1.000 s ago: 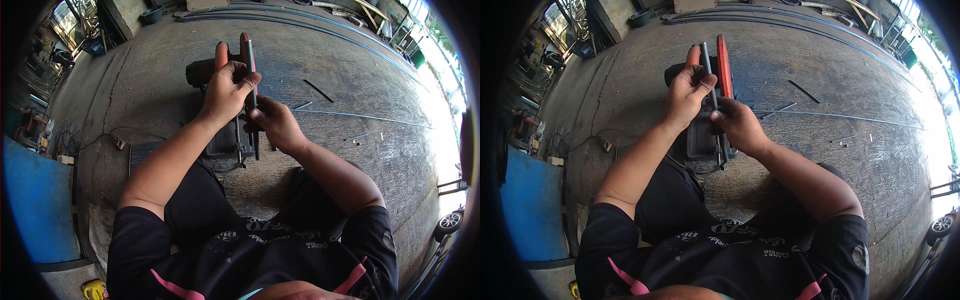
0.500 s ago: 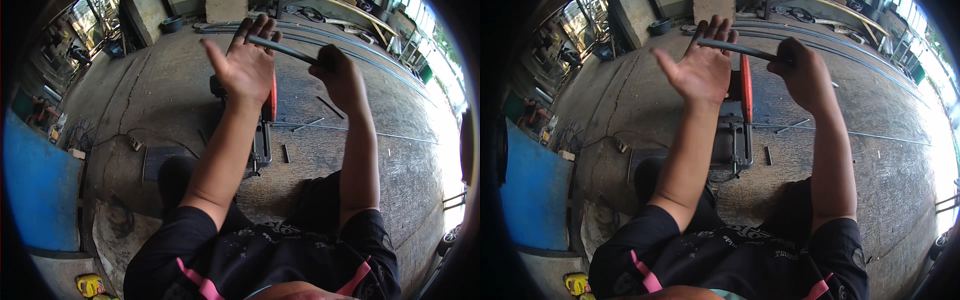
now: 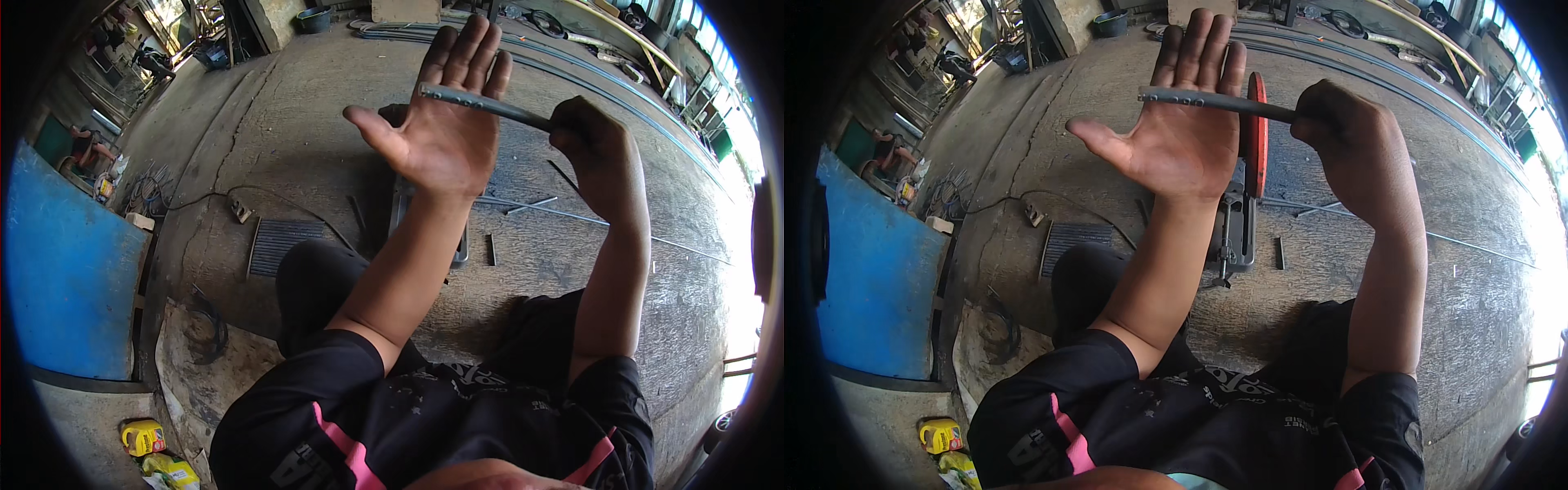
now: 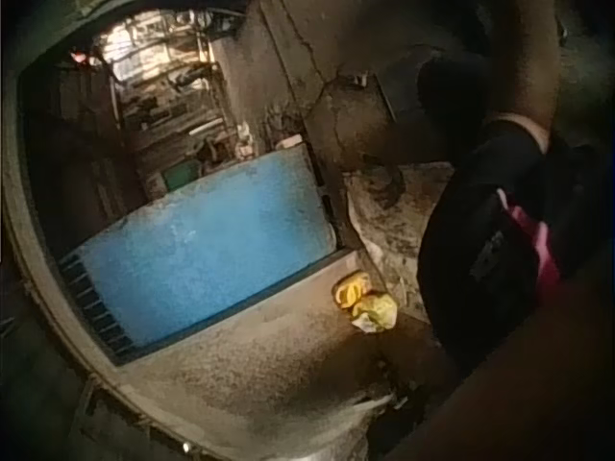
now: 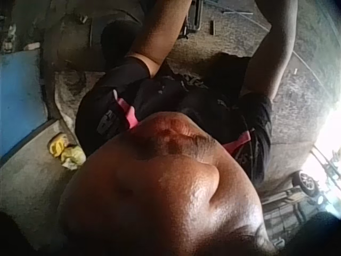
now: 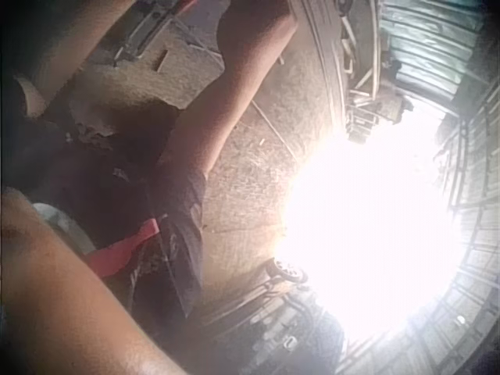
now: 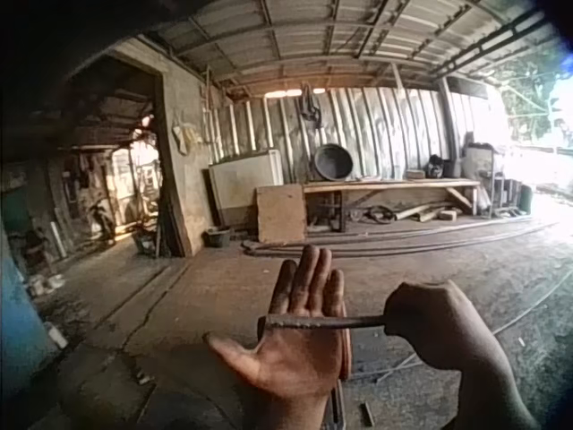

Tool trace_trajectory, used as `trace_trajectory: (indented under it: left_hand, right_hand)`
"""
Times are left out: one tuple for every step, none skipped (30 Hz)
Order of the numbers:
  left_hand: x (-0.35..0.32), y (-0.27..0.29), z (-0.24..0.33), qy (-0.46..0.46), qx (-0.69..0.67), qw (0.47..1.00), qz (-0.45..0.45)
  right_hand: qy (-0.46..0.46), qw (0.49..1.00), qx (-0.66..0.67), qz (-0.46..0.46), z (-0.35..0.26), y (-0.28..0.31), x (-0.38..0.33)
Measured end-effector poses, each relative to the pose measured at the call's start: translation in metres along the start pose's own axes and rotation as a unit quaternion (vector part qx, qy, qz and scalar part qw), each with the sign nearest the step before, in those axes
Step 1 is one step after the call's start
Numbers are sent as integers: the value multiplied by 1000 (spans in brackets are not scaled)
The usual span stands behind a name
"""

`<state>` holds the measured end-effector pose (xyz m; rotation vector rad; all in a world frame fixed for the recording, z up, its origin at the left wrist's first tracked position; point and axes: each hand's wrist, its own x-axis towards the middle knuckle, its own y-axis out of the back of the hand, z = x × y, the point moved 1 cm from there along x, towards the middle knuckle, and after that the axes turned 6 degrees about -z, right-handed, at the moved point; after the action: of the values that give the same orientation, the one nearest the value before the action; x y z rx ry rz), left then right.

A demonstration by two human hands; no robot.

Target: Cutting metal rods to specific lengths using a chop saw.

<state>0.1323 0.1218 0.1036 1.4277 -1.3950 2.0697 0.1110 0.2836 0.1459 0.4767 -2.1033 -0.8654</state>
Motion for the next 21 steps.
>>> trace_trajectory:
  left_hand:
    - [2,1,1,-9,-7,999,-35]
    - [3,2,3,-18,-15,997,-70]
    - [5,3,5,-18,-14,997,-70]
    - [6,3,6,-3,-6,996,-87]
    - [6,2,7,13,2,994,-104]
    - [6,2,7,12,3,995,-104]
    - [5,1,7,11,-1,996,-87]
    - [5,1,7,9,-6,997,-70]
    - [4,1,6,9,-5,998,-69]
    - [4,2,6,6,-26,997,-70]
    - [5,3,6,3,-47,996,-71]
    - [6,5,6,2,-46,996,-71]
    - [8,7,7,0,-59,990,-130]
    - [10,8,8,-3,-71,979,-189]
    - [9,8,9,-3,-70,979,-189]
    - [9,9,10,2,-55,986,-156]
    - [8,8,11,8,-40,992,-123]
    - [7,6,11,7,-39,992,-123]
    - [6,3,12,6,-60,990,-127]
    - [5,-1,12,5,-82,988,-130]
    - [4,-4,12,5,-82,988,-130]
  right_hand:
    - [-1,1000,-4,-9,1,-1,0]
    - [7,1000,-1,-12,1,-2,1]
    - [2,1000,-3,-10,1,-3,1]
    - [-7,1000,-7,-11,1,-4,2]
    - [-2,1000,-5,-9,1,-5,2]
    - [-13,1000,5,-18,1,-5,2]
    - [-25,999,20,-25,0,-6,2]
    - [-25,999,16,-27,0,-6,2]
    - [-25,999,18,-31,0,-6,2]
    - [-28,999,24,-34,-1,-6,2]
    - [-25,999,21,-35,-1,-7,2]
    - [-27,999,24,-37,-2,-8,2]
    - [-28,998,26,-40,-2,-8,2]
    - [-28,998,26,-40,-2,-9,2]
    - [-28,998,26,-41,-3,-9,2]
    - [-29,998,29,-41,-3,-10,2]
    - [-26,998,26,-43,-4,-10,2]
    - [-31,998,31,-44,-4,-11,2]
    - [-43,997,37,-44,-4,-11,3]
    - [-36,998,37,-45,-5,-11,3]
    - [-31,998,36,-45,-5,-11,3]
